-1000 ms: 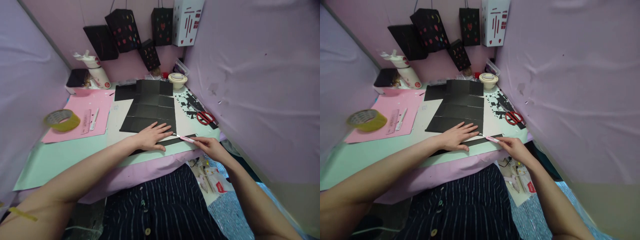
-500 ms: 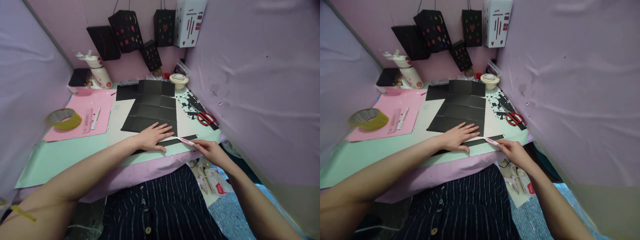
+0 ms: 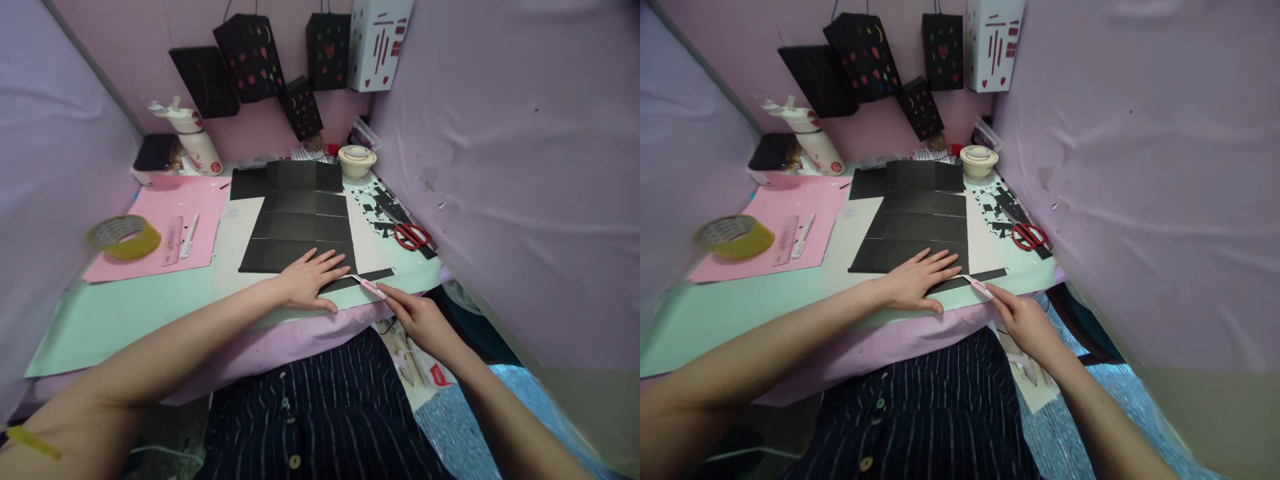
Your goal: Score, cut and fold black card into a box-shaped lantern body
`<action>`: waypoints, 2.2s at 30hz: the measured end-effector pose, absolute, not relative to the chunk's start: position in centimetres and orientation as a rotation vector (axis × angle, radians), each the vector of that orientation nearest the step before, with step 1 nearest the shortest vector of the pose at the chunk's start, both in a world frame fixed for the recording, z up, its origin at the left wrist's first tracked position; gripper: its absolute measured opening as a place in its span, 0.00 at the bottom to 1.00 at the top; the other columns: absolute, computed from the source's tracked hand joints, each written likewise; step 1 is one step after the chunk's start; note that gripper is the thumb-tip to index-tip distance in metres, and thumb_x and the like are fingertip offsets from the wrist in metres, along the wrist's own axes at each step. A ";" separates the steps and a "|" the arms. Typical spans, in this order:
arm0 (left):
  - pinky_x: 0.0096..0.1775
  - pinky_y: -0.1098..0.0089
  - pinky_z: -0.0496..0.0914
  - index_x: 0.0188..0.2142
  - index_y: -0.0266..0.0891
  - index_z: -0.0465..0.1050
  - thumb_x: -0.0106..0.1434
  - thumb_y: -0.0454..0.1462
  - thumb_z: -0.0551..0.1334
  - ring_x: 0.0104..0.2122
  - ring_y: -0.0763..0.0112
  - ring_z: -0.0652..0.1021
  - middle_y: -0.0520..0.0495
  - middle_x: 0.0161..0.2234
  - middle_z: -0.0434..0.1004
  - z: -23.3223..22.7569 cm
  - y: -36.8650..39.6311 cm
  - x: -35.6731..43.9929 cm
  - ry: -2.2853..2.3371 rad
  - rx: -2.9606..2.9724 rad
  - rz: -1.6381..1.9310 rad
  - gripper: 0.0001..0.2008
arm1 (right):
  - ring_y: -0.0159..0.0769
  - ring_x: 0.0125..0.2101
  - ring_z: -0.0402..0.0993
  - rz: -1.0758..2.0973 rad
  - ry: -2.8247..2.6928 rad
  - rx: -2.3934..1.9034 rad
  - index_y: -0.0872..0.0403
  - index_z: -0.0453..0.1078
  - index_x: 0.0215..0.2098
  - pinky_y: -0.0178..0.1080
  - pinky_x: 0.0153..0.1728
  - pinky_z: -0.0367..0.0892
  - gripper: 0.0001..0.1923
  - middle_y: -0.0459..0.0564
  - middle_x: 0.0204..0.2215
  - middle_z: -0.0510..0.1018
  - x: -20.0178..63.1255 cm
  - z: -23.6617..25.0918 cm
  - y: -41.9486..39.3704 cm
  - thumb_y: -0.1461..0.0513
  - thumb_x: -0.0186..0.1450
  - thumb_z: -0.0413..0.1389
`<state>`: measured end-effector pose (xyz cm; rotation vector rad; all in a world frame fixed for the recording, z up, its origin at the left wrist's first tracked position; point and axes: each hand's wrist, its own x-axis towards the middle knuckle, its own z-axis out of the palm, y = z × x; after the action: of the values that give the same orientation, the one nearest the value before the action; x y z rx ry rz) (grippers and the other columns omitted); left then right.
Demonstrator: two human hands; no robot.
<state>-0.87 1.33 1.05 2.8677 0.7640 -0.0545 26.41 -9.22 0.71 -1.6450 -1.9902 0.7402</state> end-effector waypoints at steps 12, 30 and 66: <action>0.63 0.48 0.39 0.69 0.44 0.42 0.58 0.67 0.49 0.68 0.51 0.44 0.42 0.70 0.38 1.0 1.3 -0.8 0.780 2.880 -0.077 0.49 | 0.41 0.52 0.74 0.757 -2.107 -1.574 0.43 0.67 0.59 0.43 0.53 0.69 0.20 0.44 0.54 0.76 25.8 2.0 -8.7 0.58 0.71 0.46; 0.64 0.52 0.41 0.69 0.39 0.39 0.60 0.66 0.47 0.68 0.53 0.42 0.41 0.70 0.35 1.2 0.2 0.0 0.864 2.837 -0.078 0.49 | 0.44 0.50 0.76 0.702 -2.115 -1.625 0.40 0.66 0.60 0.45 0.51 0.71 0.20 0.44 0.53 0.76 25.8 1.5 -9.0 0.58 0.71 0.47; 0.64 0.49 0.39 0.69 0.43 0.40 0.60 0.64 0.52 0.68 0.52 0.43 0.42 0.70 0.35 1.1 0.7 -2.8 0.796 2.880 -0.114 0.47 | 0.43 0.48 0.77 0.663 -2.166 -1.581 0.38 0.62 0.62 0.43 0.49 0.72 0.22 0.44 0.51 0.78 24.1 1.0 -9.1 0.59 0.71 0.46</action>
<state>-2.81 0.68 1.14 2.8801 0.7956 -0.1144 24.09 -9.05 0.97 -1.5811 -2.1657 0.6634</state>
